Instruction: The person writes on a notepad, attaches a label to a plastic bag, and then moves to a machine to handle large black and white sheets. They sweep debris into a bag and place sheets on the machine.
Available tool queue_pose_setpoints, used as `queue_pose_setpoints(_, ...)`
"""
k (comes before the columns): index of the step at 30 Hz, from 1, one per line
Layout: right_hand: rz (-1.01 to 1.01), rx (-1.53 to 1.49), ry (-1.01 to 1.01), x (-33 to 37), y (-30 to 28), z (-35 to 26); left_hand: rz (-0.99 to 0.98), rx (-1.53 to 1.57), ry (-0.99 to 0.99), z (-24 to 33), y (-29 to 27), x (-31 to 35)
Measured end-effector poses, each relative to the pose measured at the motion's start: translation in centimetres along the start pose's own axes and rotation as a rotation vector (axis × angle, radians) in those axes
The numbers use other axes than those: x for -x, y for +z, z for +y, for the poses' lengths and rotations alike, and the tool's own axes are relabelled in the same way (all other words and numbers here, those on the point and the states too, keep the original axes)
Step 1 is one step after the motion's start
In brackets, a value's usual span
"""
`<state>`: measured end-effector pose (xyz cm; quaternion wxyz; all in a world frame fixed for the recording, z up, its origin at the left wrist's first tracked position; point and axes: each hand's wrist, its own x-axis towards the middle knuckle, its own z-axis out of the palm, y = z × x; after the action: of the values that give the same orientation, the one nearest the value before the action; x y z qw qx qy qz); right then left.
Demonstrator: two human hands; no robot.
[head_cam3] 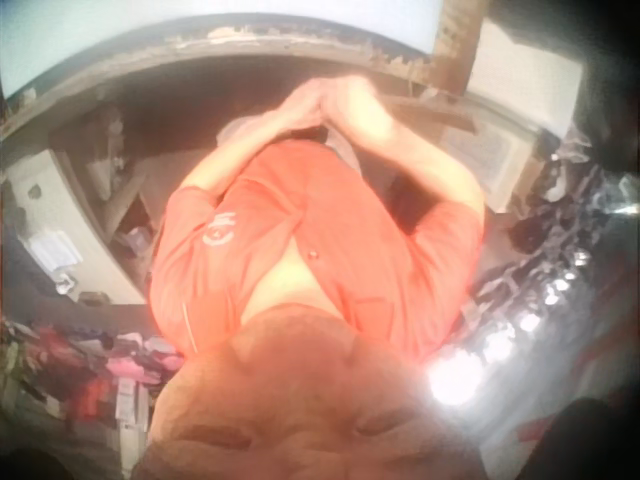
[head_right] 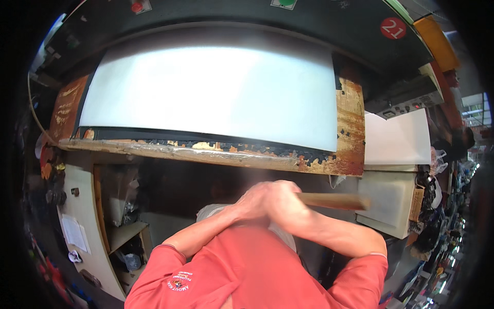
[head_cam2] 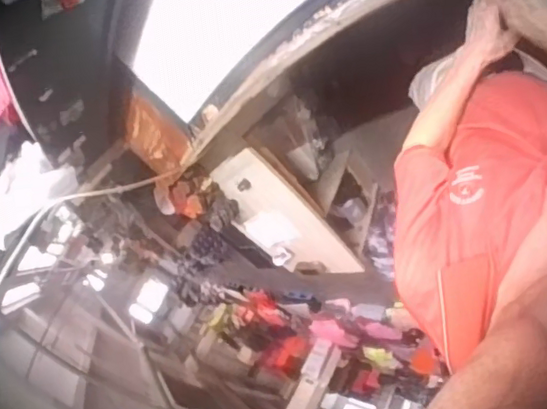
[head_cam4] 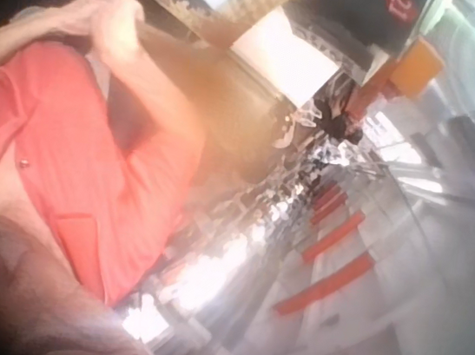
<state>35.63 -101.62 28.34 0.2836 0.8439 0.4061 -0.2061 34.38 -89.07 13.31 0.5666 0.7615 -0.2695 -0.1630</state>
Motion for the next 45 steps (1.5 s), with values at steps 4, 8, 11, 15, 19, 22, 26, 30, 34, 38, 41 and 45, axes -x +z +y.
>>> queue_pose_setpoints(4,0.597,-0.165,-0.264,-3.1,-6.4,-1.0,0.642,-0.229,-0.139,-2.6,-1.9,0.8)
queue_pose_setpoints(8,0.579,-0.857,-0.566,-1.9,-8.4,-0.4,0.695,0.151,-0.594,-7.0,-10.7,9.0)
queue_pose_setpoints(11,1.048,-0.741,0.063,-2.8,-4.4,4.0,0.913,0.226,-0.506,-9.6,-17.0,16.2)
queue_pose_setpoints(15,0.939,-0.616,1.038,-2.9,5.5,12.1,1.051,0.214,-0.597,-13.1,-24.4,22.6)
queue_pose_setpoints(19,0.653,-0.892,1.151,-3.2,12.5,14.8,1.080,0.066,-0.742,-16.7,-27.8,25.9)
queue_pose_setpoints(22,0.609,-0.848,1.240,-3.4,14.2,15.1,1.018,-0.026,-0.800,-19.8,-29.3,27.7)
queue_pose_setpoints(26,0.575,-1.018,1.257,-3.4,14.0,16.3,0.882,-0.039,-0.651,-22.6,-32.7,29.2)
queue_pose_setpoints(30,0.481,-0.997,1.269,-3.2,14.1,17.8,1.051,-0.054,-0.693,-23.8,-36.5,27.5)
queue_pose_setpoints(34,0.346,-0.851,1.323,-3.2,15.1,18.2,1.186,-0.173,-0.762,-24.6,-38.2,26.2)
queue_pose_setpoints(38,0.369,-0.710,1.424,-3.8,16.6,17.6,1.290,-0.094,-0.709,-26.5,-39.0,27.4)
queue_pose_setpoints(41,0.408,-0.655,1.470,-4.3,17.7,17.2,1.438,-0.220,-0.774,-27.9,-39.8,29.3)
queue_pose_setpoints(45,0.415,-0.617,1.484,-4.7,19.0,17.4,1.694,-0.102,-0.851,-28.4,-42.0,34.9)
